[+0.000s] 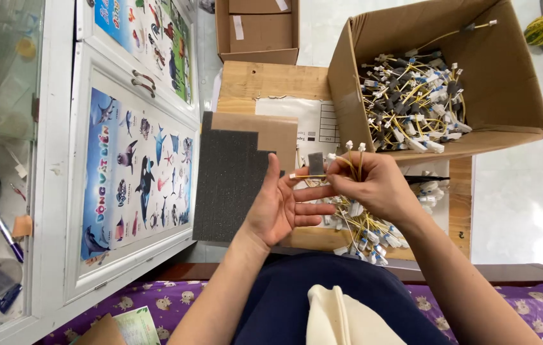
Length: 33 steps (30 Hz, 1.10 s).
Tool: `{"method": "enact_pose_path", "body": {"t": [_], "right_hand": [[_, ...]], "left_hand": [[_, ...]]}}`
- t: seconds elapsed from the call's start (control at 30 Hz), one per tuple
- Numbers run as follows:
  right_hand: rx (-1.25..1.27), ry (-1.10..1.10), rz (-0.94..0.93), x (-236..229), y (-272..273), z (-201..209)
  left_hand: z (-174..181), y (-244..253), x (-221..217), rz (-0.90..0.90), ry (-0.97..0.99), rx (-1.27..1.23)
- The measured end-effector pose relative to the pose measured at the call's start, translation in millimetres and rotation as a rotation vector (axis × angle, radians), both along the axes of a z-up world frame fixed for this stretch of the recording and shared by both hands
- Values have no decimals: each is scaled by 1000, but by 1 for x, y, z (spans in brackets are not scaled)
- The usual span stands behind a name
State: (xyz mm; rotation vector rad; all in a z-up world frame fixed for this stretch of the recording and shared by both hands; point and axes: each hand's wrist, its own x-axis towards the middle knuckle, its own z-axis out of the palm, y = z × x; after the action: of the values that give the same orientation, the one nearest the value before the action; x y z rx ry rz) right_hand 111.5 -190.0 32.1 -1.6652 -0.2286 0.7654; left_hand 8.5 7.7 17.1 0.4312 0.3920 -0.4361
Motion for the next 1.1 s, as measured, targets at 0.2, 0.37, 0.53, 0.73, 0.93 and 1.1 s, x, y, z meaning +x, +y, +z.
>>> {"method": "enact_pose_path", "body": {"t": [0.2,0.37,0.53,0.73,0.93,1.1], "right_hand": [[8,103,6,-6,1,18],[94,181,-52,-14,-7,7],[73,90,6,-19,-5,15],[-14,130,-19,-19,5,24],[54,266,-32,-21,-2,16],[195,524,-289,-12,-19,12]], "left_hand": [[-21,-3,-7,-11,-202,329],[10,-13,4,73,-151,521],[3,6,1,133,-2,78],[30,0,-9,161,-245,323],[59,-15,-15,162,-496,1046],[66,-12,-9,96,-540,1152]]}}
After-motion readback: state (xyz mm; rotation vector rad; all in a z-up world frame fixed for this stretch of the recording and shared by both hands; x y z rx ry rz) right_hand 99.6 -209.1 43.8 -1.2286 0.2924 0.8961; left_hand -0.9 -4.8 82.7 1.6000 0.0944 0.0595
